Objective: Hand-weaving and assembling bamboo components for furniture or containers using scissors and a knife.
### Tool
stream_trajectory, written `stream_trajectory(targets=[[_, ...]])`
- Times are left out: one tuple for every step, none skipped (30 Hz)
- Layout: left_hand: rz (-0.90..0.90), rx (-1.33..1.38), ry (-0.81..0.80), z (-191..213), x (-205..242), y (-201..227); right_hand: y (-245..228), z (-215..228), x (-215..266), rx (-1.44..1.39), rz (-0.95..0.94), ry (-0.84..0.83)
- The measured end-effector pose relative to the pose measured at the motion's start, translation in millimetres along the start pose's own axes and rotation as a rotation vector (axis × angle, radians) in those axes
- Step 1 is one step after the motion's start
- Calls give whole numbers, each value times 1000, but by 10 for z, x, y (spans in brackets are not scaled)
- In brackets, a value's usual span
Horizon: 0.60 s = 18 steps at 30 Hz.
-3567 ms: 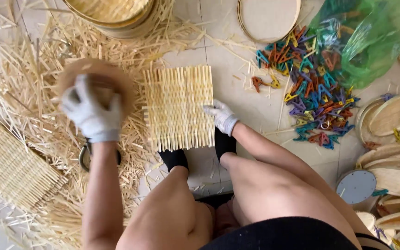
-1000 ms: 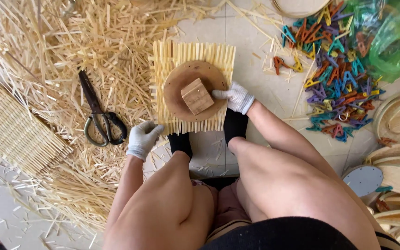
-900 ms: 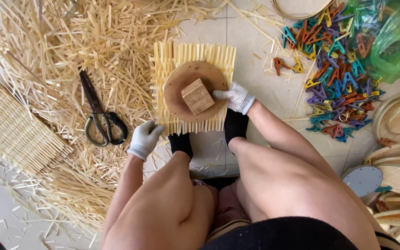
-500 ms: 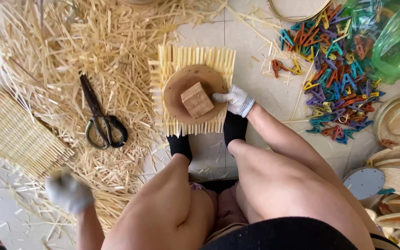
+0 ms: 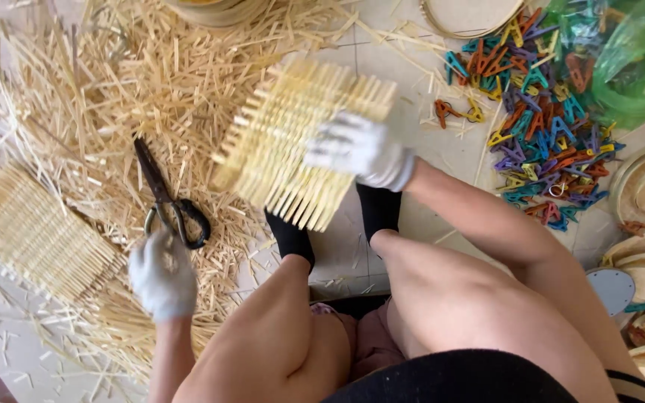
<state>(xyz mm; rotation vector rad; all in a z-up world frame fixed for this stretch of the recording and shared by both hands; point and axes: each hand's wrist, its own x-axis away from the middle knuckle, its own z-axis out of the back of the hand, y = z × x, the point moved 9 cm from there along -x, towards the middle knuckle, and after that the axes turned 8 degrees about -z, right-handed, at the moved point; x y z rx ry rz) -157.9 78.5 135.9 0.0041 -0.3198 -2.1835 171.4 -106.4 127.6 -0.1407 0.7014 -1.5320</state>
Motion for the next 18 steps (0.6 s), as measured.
stream_trajectory(targets=[[-200,69,113,116,-269,455,-33,-240,77,188,112,-53],[-211,71,111,-16,-497,626,63,-318,116,195,103,-50],[-354,96,-33,-268,-692,922,71,-477,190,259,206,-113],[-497,120,-177,-516,-850,1212,87,-643,275,323,308,-176],[-498,121,-183,-657,-932,1374,190,-667,352,321,304,-179],[-737,36,-215,-821,-911,1712,268,-686,435,260,315,-186],[-974,-50,-243,-997,-852,2020,355,-700,510,201,331,-192],[-974,-48,-244,-1185,-796,2010,386,-703,563,201,330,-195],[-1026,44,-239,-1341,-714,2054,438,-718,614,226,329,-220],[-1077,136,-232,-1491,-630,2101,491,-727,669,251,328,-245],[-1079,138,-232,-1557,-563,2127,529,-742,730,253,327,-246],[-1072,109,-184,-1600,-507,2152,600,-823,808,335,316,-312],[-1067,77,-142,-1634,-445,2162,659,-913,891,413,298,-377],[-1072,77,-147,-1644,-441,2189,572,-801,846,412,292,-376],[-1049,81,-142,-1652,-452,2198,552,-722,792,447,225,-413],[-1027,85,-137,-1656,-458,2203,528,-640,745,482,158,-450],[-1028,86,-136,-1580,-500,2234,513,-741,780,485,158,-450],[-972,141,-207,-1547,-572,2234,646,-794,772,310,-73,-447]])
